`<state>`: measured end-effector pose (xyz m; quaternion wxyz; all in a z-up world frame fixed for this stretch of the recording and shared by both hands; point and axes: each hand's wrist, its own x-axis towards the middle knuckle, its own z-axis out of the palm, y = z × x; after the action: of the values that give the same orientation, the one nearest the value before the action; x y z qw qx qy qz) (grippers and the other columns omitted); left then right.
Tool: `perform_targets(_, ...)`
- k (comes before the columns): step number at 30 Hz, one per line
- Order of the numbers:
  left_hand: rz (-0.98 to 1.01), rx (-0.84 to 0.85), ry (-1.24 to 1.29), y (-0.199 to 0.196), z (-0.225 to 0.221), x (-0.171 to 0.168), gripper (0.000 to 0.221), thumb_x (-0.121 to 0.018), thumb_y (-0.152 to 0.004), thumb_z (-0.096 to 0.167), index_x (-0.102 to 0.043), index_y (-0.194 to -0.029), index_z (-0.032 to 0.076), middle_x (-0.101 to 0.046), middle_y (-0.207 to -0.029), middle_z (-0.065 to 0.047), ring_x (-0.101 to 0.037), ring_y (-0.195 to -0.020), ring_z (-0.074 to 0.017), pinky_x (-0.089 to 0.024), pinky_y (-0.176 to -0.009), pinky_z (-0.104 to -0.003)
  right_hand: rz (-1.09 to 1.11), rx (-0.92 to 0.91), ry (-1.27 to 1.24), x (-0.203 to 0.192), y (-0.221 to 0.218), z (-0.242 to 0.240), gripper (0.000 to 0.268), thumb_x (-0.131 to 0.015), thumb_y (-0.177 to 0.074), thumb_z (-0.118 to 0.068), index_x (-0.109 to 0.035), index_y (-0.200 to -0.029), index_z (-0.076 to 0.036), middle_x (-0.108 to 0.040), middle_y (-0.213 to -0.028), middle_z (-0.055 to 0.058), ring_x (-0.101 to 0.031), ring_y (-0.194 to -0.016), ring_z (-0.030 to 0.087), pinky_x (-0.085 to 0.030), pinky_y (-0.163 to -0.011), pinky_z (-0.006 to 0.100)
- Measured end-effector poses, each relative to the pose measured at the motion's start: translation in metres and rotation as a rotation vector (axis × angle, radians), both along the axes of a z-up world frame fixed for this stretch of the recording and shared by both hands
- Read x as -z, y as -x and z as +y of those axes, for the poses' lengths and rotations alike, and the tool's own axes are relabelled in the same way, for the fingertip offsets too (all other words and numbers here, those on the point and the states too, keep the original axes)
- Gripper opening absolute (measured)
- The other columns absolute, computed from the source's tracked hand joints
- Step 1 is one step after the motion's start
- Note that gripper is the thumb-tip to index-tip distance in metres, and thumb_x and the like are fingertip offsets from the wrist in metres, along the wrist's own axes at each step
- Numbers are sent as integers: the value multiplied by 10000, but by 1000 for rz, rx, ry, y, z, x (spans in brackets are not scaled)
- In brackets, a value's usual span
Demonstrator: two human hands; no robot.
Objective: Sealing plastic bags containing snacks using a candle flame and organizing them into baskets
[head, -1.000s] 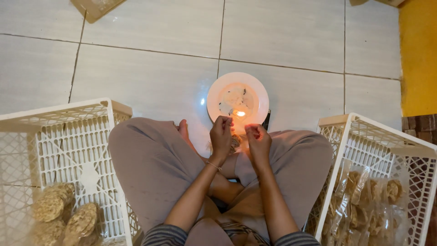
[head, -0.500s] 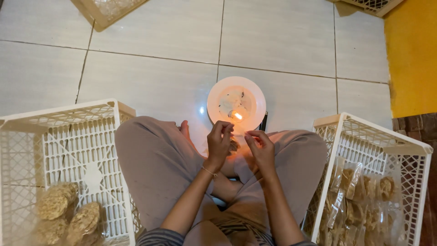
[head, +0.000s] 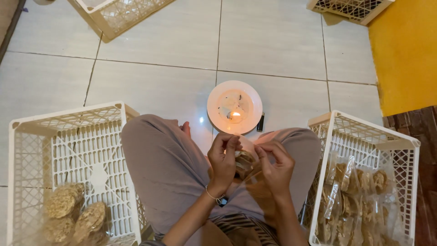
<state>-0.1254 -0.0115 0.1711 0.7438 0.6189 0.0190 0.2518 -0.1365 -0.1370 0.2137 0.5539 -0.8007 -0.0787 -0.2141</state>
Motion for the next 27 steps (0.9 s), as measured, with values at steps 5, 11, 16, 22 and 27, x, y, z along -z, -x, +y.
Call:
perform_targets(5, -37, -39, 5, 15, 0, -19, 172, -597, -1017, 14, -662, -859, -12, -639, -706, -104, -708, -639, -213, -610, -611, -345, 10, 15, -47, -18, 13, 8, 93, -759, -894, 12, -734, -806, 2, -631, -677, 104, -624, -694, 173, -513, -705, 325)
perform_targets(11, -104, -113, -13, 34, -1, -26, 150, -639, -975, -20, -679, -830, -15, -638, -689, -96, -703, -621, -243, -600, -614, -346, -8, 56, -59, -23, 29, 14, 123, -753, -910, -13, -722, -790, -8, -631, -689, 109, -616, -685, 179, -497, -705, 318)
perform_targets(16, -84, -119, -3, 42, 4, -32, 167, -625, -981, -13, -672, -821, -8, -643, -696, -102, -691, -600, -251, -589, -593, -334, 41, 32, -67, -27, 39, 11, 68, -749, -912, -41, -760, -845, -29, -698, -739, 109, -686, -734, 190, -520, -752, 314)
perform_targets(22, -59, -160, 66, 46, 14, -31, 171, -593, -1012, 19, -639, -850, -11, -637, -721, -96, -696, -614, -205, -579, -601, -317, 210, -40, -46, -36, 47, -1, 260, -670, -964, -86, -722, -1203, 3, -759, -1048, 186, -687, -1004, 220, -538, -933, 421)
perform_targets(27, -50, -137, -97, 58, 15, -45, 138, -537, -1033, 83, -623, -946, 17, -618, -839, -91, -649, -699, -174, -569, -653, -269, 202, -125, -7, -56, 53, -1, 159, -637, -966, -96, -709, -1085, -18, -726, -1016, 86, -688, -971, 188, -543, -842, 277)
